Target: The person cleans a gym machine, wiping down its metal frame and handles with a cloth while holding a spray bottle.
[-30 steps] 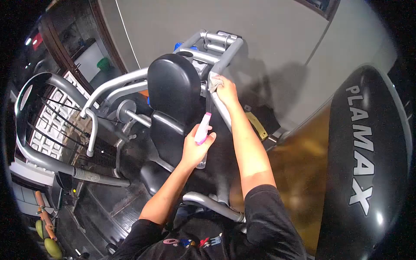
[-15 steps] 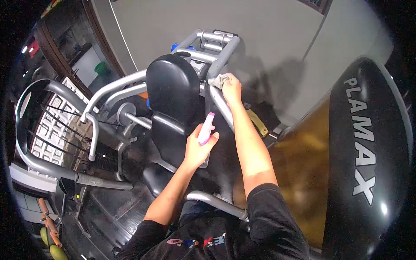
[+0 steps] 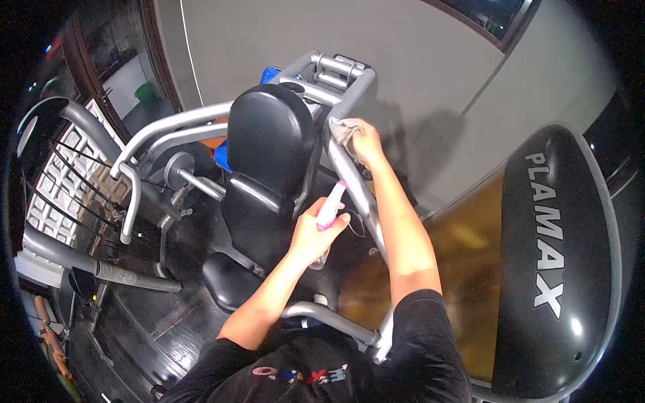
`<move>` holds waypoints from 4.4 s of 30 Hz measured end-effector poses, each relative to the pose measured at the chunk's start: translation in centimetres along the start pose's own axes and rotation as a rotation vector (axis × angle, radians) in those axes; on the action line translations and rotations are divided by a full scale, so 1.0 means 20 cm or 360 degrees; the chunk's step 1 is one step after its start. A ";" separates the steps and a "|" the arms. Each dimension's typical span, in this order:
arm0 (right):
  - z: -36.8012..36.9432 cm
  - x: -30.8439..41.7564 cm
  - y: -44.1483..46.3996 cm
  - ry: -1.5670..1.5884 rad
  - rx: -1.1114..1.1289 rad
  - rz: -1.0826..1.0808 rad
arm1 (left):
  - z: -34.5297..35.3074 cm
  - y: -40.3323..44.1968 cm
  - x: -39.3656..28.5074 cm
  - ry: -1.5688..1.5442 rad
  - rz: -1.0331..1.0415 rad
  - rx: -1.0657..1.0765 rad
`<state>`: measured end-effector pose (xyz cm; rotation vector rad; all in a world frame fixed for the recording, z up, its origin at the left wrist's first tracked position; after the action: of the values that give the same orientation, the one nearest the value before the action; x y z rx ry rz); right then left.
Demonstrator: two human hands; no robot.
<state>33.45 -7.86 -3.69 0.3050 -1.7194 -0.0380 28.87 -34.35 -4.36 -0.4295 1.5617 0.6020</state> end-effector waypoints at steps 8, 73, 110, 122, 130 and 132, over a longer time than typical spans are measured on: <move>0.07 0.21 -0.14 -0.0829 0.0386 -0.0972 | -0.12 0.00 -0.03 -0.0047 0.0013 0.0050; -0.04 0.59 -1.10 0.0971 -0.0131 -0.0577 | -0.13 0.15 -0.12 -0.0947 0.0354 -0.0413; 0.00 0.59 -1.09 0.1068 0.0581 0.0197 | -0.35 0.17 -0.41 0.0148 0.0984 -0.0233; -0.06 0.33 -0.96 0.0944 0.0383 0.0470 | -0.36 0.14 -0.29 0.0474 0.0698 -0.0677; -0.26 -0.11 -0.67 0.0777 0.0154 0.0749 | -0.32 0.13 -0.05 0.0319 0.0418 -0.0371; -0.31 -0.02 -0.63 0.0987 -0.0026 0.0811 | -0.29 0.10 0.00 0.0264 0.0363 -0.0236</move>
<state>41.75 -19.09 -5.52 -0.1360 -1.1346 0.3793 23.09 -36.30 -4.10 -0.4239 1.7449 0.8806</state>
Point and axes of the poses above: each hand's wrist, its own y-axis towards the middle knuckle, its own z-axis out of the palm, x = y × z, the point moved 5 cm from there along y, towards the middle knuckle, and after that the axes turned 15 degrees about -x, right-handed, at the moved point
